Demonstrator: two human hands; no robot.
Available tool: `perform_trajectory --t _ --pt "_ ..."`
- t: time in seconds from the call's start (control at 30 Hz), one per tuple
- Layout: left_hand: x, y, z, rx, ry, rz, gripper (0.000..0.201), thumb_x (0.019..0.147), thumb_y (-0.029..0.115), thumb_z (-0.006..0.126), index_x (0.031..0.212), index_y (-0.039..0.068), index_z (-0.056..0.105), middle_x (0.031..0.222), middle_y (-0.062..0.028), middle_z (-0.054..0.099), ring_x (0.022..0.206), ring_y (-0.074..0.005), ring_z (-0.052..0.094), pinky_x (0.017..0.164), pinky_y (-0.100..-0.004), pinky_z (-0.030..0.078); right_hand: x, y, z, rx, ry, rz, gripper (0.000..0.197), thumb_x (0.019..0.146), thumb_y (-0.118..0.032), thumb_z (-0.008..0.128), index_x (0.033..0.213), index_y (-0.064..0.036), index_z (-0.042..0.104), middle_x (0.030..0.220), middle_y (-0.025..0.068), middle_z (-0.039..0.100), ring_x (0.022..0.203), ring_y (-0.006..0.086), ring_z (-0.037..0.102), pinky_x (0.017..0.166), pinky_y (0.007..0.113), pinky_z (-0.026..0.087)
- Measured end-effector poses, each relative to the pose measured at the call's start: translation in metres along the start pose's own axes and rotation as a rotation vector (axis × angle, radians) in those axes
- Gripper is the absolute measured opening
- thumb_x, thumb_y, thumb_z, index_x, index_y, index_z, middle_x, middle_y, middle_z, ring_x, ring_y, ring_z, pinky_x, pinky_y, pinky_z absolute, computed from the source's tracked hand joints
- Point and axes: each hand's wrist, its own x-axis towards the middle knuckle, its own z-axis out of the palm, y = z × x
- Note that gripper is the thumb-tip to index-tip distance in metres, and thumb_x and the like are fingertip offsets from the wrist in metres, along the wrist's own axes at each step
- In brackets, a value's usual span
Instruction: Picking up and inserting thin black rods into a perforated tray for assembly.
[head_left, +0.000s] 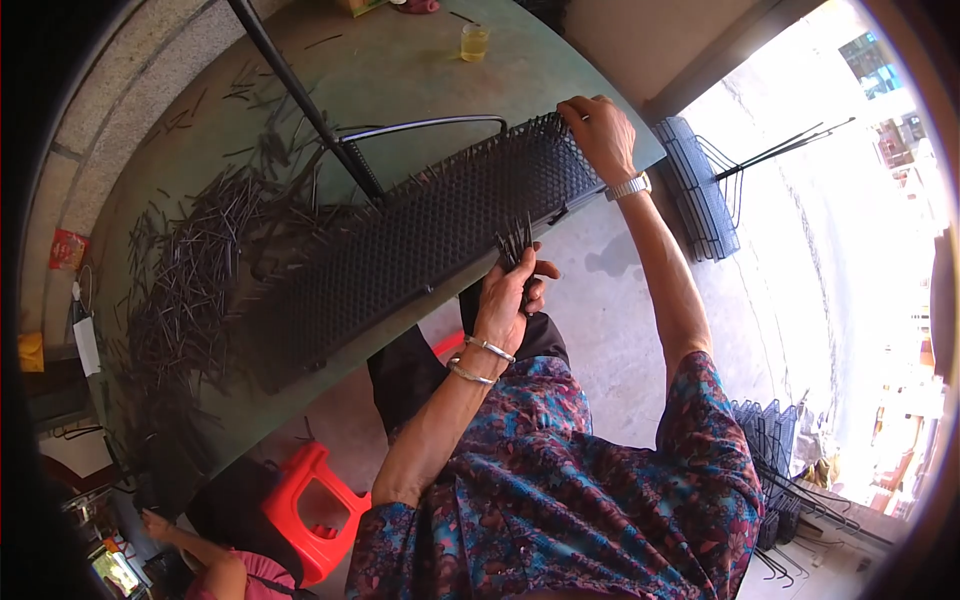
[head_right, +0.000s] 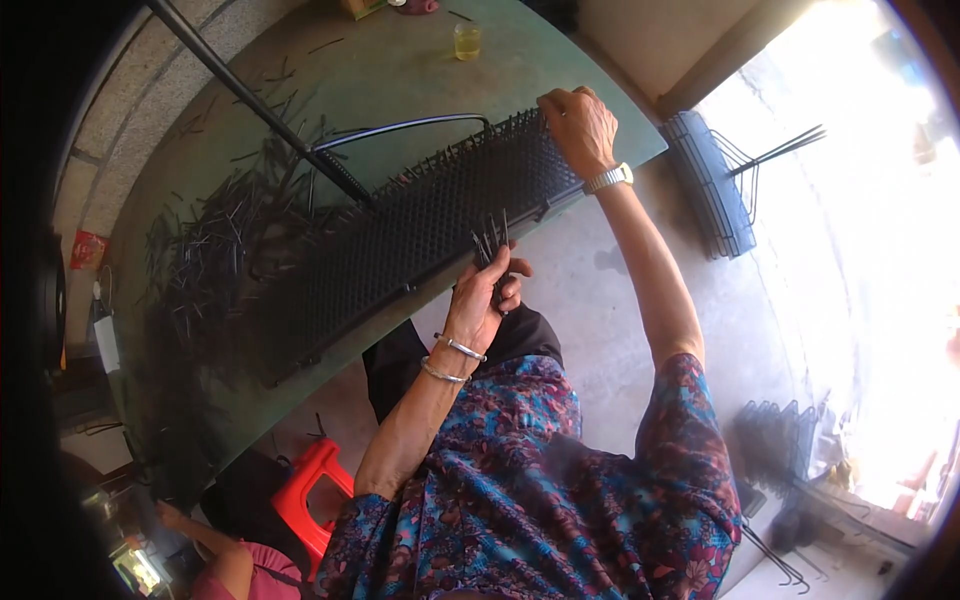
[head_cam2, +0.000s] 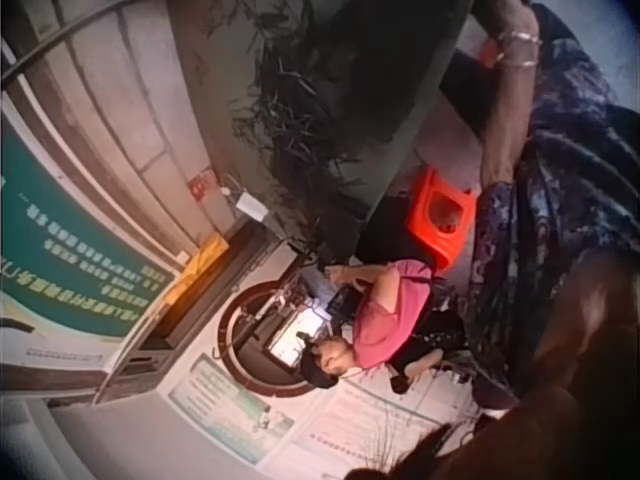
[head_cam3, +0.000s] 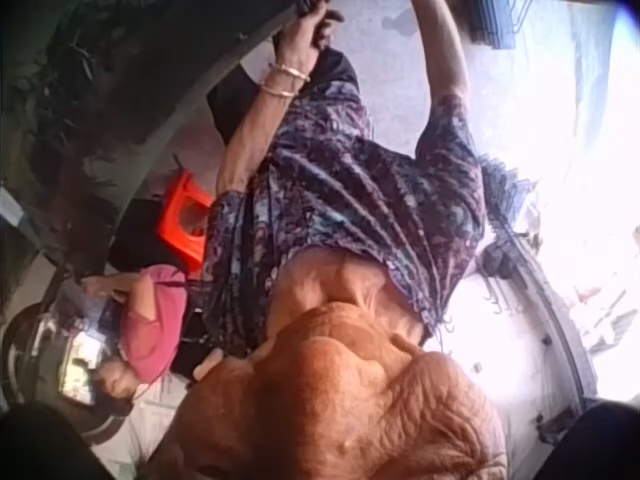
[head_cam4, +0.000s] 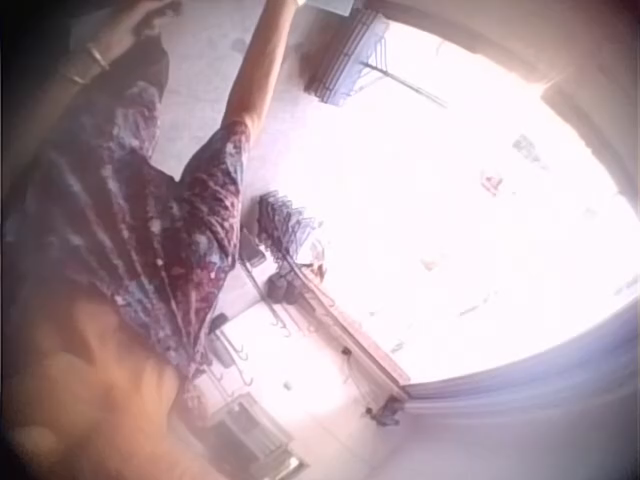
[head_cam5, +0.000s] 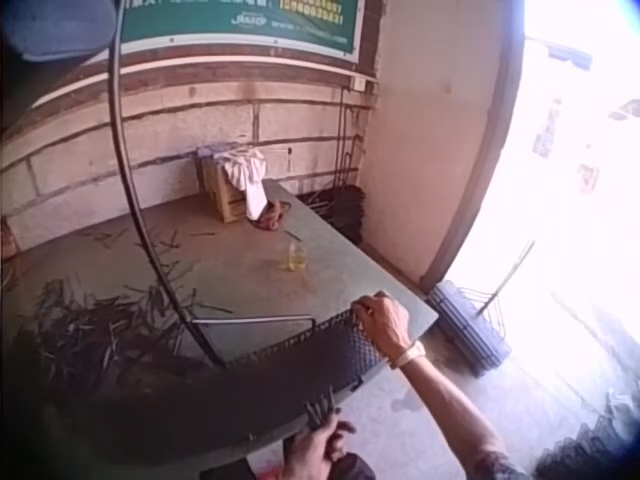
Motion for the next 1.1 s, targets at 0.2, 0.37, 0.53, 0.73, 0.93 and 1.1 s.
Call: perform_trajectory --t 0.2,0.37,0.53,0.73,0.93,1.1 --pt "-0.002 0.000 0.000 -0.001 -0.010 0.034 0.026 0.096 0.025 0.057 0.113 0.005 0.054 0.084 -0.0085 0.063 0.058 -0.0087 0.047 0.048 -0.0221 0.034 0.003 0.001 0.007 -0.049 0.058 0.008 0.025 0.087 -0.034 0.060 0.093 -0.0126 0.072 0.088 0.0118 0.064 0.082 0.0316 0.062 0.069 0.042 0.047" --pt "-0.004 0.002 -0.001 -0.011 0.038 0.033 0.024 0.097 0.026 0.055 0.111 0.006 0.057 0.080 -0.0086 0.064 0.058 -0.0099 0.054 0.046 -0.0227 0.038 -0.016 -0.003 0.010 0.048 0.135 0.045 0.022 0.086 -0.031 0.060 0.090 -0.0124 0.071 0.093 0.0116 0.064 0.082 0.0322 0.063 0.070 0.042 0.048" --pt "-0.005 0.003 -0.001 -0.024 0.001 0.020 0.028 0.094 0.026 0.061 0.113 0.006 0.056 0.083 -0.0080 0.063 0.062 -0.0115 0.057 0.047 -0.0227 0.040 -0.023 -0.004 0.005 -0.014 0.133 0.084 0.022 0.087 -0.033 0.060 0.092 -0.0146 0.072 0.093 0.0121 0.064 0.082 0.0315 0.063 0.069 0.042 0.047" --pt "-0.007 0.006 0.003 -0.021 0.011 0.017 0.030 0.094 0.026 0.061 0.115 0.006 0.057 0.085 -0.0103 0.066 0.065 -0.0129 0.060 0.048 -0.0222 0.042 -0.012 -0.002 0.005 -0.034 0.118 0.044 0.025 0.088 -0.034 0.058 0.098 -0.0175 0.073 0.091 0.0124 0.063 0.082 0.0317 0.063 0.069 0.042 0.048" --pt "-0.006 0.007 0.005 0.020 0.020 0.033 0.026 0.094 0.025 0.061 0.113 0.006 0.061 0.096 -0.0123 0.069 0.074 -0.0153 0.065 0.059 -0.0257 0.049 -0.010 -0.002 0.010 -0.098 0.089 -0.001 0.032 0.089 -0.040 0.059 0.100 -0.0138 0.073 0.088 0.0139 0.062 0.083 0.0315 0.062 0.069 0.041 0.047" --pt "-0.003 0.006 0.006 0.013 0.030 0.049 0.026 0.093 0.023 0.061 0.113 0.005 0.062 0.099 -0.0123 0.070 0.084 -0.0181 0.067 0.070 -0.0291 0.053 -0.046 -0.019 -0.027 0.303 -0.333 0.063 0.035 0.090 -0.038 0.061 0.103 -0.0073 0.070 0.081 0.0159 0.065 0.071 0.0240 0.063 0.065 0.036 0.048"
